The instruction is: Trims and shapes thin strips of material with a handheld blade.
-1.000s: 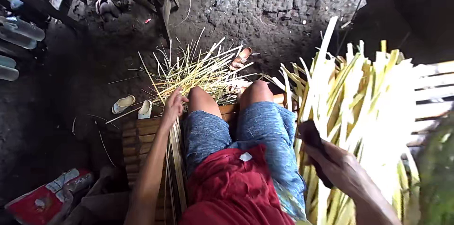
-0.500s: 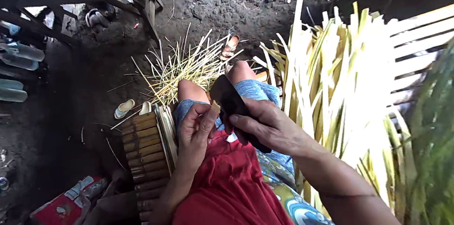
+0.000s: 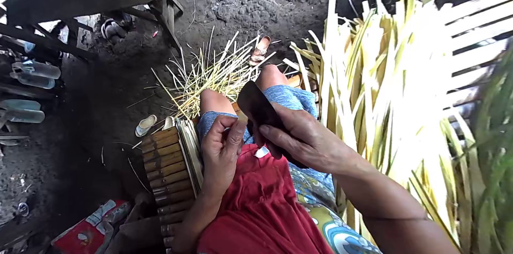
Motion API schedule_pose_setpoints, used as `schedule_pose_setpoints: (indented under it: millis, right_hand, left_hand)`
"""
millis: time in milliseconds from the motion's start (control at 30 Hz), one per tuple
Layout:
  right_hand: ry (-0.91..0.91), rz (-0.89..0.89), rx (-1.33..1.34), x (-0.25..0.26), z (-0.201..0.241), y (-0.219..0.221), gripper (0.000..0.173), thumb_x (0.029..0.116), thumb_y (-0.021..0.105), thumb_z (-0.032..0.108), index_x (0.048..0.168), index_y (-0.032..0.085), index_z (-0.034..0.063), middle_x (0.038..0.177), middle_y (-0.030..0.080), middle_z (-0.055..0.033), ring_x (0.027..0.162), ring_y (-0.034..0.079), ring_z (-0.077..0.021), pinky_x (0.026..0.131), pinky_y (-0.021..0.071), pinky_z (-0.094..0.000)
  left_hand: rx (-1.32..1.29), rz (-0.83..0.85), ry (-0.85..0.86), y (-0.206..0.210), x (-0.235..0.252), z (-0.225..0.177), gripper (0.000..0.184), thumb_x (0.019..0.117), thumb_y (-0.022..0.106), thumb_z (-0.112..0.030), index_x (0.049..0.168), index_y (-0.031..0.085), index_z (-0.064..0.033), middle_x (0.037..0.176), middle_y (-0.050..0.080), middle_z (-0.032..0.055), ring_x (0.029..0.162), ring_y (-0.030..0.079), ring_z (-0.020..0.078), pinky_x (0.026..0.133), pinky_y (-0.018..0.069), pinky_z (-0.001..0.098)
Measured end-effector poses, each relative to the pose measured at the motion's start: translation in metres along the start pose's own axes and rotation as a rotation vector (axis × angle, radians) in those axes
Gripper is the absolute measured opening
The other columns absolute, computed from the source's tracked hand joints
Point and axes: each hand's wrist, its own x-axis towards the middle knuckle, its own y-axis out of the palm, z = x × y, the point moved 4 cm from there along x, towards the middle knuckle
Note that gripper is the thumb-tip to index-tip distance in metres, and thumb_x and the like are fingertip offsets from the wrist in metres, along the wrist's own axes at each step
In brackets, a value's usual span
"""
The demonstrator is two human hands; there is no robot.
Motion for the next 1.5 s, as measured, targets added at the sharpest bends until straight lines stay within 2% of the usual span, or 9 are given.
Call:
schedule_pose_setpoints:
  millis: [667, 900, 1033, 1100, 1200, 1267, 1333, 1400, 1500]
  right_hand:
    - [0.017, 0.156, -0.086, 0.006, 0.022, -0.001, 0.01, 0.1015, 0.048, 0.011, 0.109, 0.051, 0.0059, 0.067, 0.055, 0.0066, 0.053, 0.053, 0.0032, 0.048, 0.0478, -0.0124]
    - [0.145, 0.353, -0.183, 0.013, 0.04, -0.01, 0.01, 0.1029, 0.054, 0.013, 0.11, 0.049, 0.0081, 0.063, 0.052, 0.0069, 0.047, 0.051, 0.0028, 0.043, 0.0464, -0.0134]
    - [-0.018, 0.21, -0.604, 0.005, 0.042, 0.0, 0.025, 0.0927, 0.059, 0.014, 0.114, 0.049, 0.0057, 0.061, 0.044, 0.0085, 0.049, 0.046, -0.001, 0.044, 0.0389, -0.019]
    - [-0.039, 0.199, -0.624, 0.005, 0.033, -0.001, 0.021, 0.0958, 0.056, 0.019, 0.112, 0.05, 0.007, 0.061, 0.044, 0.0086, 0.048, 0.047, -0.0019, 0.043, 0.0399, -0.0203]
    - [-0.023, 0.18, -0.399, 0.014, 0.02, -0.017, 0.029, 0.1044, 0.054, 0.042, 0.11, 0.054, 0.0126, 0.067, 0.047, 0.0118, 0.055, 0.046, 0.0046, 0.048, 0.0391, -0.0142]
    - [-0.106, 0.084, -0.12, 0.02, 0.018, -0.027, 0.023, 0.1, 0.063, 0.035, 0.097, 0.062, 0.0126, 0.067, 0.053, 0.0131, 0.055, 0.048, 0.0085, 0.048, 0.0402, -0.0089]
    - [-0.209, 0.037, 0.109, 0.022, 0.024, -0.027, 0.019, 0.0963, 0.069, 0.027, 0.086, 0.067, 0.0115, 0.063, 0.058, 0.0123, 0.052, 0.052, 0.0077, 0.047, 0.0455, -0.0093]
    - [-0.341, -0.092, 0.082, 0.028, 0.026, -0.022, 0.021, 0.0953, 0.069, 0.022, 0.08, 0.066, 0.0082, 0.061, 0.056, 0.0102, 0.052, 0.05, 0.0073, 0.046, 0.0422, -0.0099]
    - [-0.474, -0.398, -0.22, 0.037, 0.018, -0.021, 0.026, 0.0949, 0.067, 0.02, 0.076, 0.063, 0.0019, 0.063, 0.055, 0.0026, 0.056, 0.048, 0.0034, 0.052, 0.0396, -0.0125]
  left_hand:
    - [-0.031, 0.094, 0.094, -0.002, -0.005, -0.005, 0.008, 0.1053, 0.056, -0.021, 0.099, 0.062, -0.0208, 0.081, 0.06, -0.0123, 0.057, 0.048, -0.0069, 0.05, 0.0418, 0.0099]
    - [-0.062, 0.138, 0.08, 0.005, -0.017, -0.008, 0.006, 0.1037, 0.06, -0.02, 0.099, 0.063, -0.0186, 0.079, 0.062, -0.0123, 0.059, 0.05, -0.0079, 0.051, 0.0421, 0.0093]
    - [-0.023, 0.1, 0.093, 0.006, -0.012, -0.008, 0.005, 0.1031, 0.06, -0.017, 0.1, 0.064, -0.0172, 0.08, 0.063, -0.0128, 0.059, 0.05, -0.0081, 0.052, 0.0438, 0.01]
    - [-0.017, 0.102, 0.059, 0.006, -0.008, -0.005, 0.006, 0.1032, 0.059, -0.013, 0.099, 0.063, -0.0154, 0.078, 0.062, -0.0114, 0.058, 0.05, -0.0069, 0.051, 0.0433, 0.0107]
    - [0.091, 0.254, 0.012, 0.0, -0.003, -0.023, 0.012, 0.1075, 0.052, -0.021, 0.104, 0.062, -0.0158, 0.08, 0.063, -0.0093, 0.061, 0.057, -0.003, 0.055, 0.0519, 0.0144]
    - [0.231, 0.411, 0.168, -0.007, 0.005, -0.049, 0.037, 0.1097, 0.042, -0.04, 0.112, 0.068, -0.0139, 0.098, 0.068, -0.0086, 0.08, 0.066, -0.0012, 0.071, 0.0593, 0.0189]
    - [0.251, 0.341, 0.408, -0.002, 0.027, -0.057, 0.047, 0.1075, 0.035, -0.053, 0.101, 0.072, -0.0244, 0.102, 0.071, -0.0186, 0.095, 0.064, -0.0088, 0.083, 0.0538, 0.0146]
    - [-0.024, 0.286, 0.451, 0.018, 0.058, -0.046, 0.046, 0.1064, 0.04, -0.053, 0.094, 0.07, -0.0221, 0.096, 0.07, -0.0135, 0.096, 0.064, -0.0036, 0.085, 0.0508, 0.0161]
    - [-0.539, 0.446, 0.328, 0.058, 0.094, -0.029, 0.047, 0.1049, 0.041, -0.055, 0.08, 0.068, -0.0257, 0.087, 0.065, -0.0115, 0.093, 0.063, 0.0016, 0.085, 0.05, 0.0182]
